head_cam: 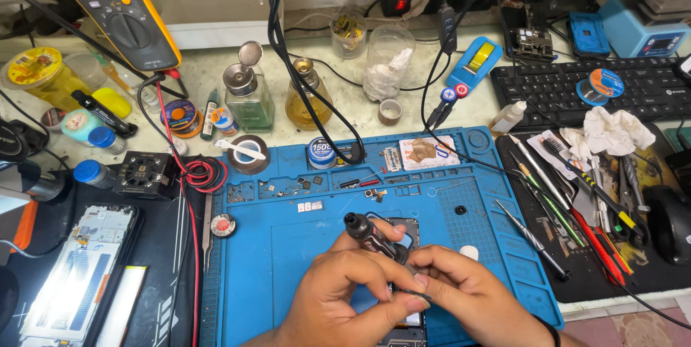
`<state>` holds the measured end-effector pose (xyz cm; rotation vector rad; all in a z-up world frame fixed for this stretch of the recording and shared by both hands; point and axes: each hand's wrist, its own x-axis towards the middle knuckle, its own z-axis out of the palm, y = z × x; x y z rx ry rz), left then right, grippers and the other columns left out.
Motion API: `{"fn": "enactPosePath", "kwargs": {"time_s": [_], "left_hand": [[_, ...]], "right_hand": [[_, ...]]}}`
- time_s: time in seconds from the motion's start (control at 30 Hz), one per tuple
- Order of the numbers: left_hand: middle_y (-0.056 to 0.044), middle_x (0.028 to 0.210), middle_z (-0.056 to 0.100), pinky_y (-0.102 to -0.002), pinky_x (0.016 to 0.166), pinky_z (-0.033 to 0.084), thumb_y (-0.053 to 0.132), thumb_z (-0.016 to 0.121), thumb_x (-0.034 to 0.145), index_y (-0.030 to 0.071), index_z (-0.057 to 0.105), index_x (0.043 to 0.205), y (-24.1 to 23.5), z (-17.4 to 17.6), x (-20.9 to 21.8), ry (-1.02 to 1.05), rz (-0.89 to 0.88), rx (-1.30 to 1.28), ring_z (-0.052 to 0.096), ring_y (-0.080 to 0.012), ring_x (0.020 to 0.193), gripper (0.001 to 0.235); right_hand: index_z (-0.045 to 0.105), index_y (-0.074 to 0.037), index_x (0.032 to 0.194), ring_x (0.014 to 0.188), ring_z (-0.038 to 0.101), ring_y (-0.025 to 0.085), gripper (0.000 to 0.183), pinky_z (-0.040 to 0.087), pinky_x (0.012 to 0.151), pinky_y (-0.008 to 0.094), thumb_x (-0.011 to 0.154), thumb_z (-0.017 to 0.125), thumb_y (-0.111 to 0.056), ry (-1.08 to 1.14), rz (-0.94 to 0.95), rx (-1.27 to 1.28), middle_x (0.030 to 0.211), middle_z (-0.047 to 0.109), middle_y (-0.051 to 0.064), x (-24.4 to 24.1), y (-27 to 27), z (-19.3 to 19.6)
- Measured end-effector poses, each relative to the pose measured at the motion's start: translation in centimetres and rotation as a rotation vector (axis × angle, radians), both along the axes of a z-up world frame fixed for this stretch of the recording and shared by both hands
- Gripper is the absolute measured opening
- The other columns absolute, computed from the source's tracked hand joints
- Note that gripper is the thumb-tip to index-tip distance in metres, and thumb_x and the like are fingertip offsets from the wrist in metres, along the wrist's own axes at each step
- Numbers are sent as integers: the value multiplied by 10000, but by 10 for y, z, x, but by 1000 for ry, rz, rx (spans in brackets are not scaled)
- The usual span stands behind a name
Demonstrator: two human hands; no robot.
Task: The person disassembles a Samsung Galaxy A12 smartphone, removes the back cover, and detaches the camera module. They then use a UV light to inspect the camera module's circuit board.
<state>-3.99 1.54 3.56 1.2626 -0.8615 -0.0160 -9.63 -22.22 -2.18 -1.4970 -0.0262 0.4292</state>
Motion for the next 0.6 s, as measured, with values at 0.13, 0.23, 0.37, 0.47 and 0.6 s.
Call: {"fn": "enactPosePath", "kwargs": {"time_s": [0.13,0.23,0.37,0.47,0.6], "left_hand": [[-55,1075,792,-545,1259,406,2,852,922,116,503,966,0,-2,0,-13,-50,6,608,-293,1334,370],[-53,1084,792,-536,1246,403,23,853,934,117,497,967,0,-3,0,-30,-59,18,602,-293,1335,370],[-53,1067,792,-515,1232,404,46,862,941,123,500,956,0,-4,-1,-49,-66,33,601,-282,1325,370],[-46,1053,791,-504,1223,415,56,869,940,124,507,945,0,-4,-1,-44,-70,39,601,-277,1328,369],[-38,1061,787,-490,1200,445,62,876,935,120,524,930,-1,-4,-2,-21,-77,35,595,-273,1325,357]], "right_hand": [[610,-1,1293,1096,622,131,344,505,944,314,975,627,-130,35,-26,163,1192,667,69,-2,0,-14],[596,1,1305,1099,627,138,352,508,947,325,980,626,-130,11,-23,188,1203,664,76,-3,-2,-22],[597,-2,1312,1098,640,147,376,512,947,332,961,645,-128,-12,-35,170,1203,670,87,-5,-6,-28],[598,16,1314,1065,627,153,368,506,924,338,971,648,-109,41,-46,250,1199,668,100,-5,-5,-30],[623,22,1280,1070,641,173,338,510,928,345,962,643,-91,42,-43,235,1167,679,118,-5,-5,-29]]}}
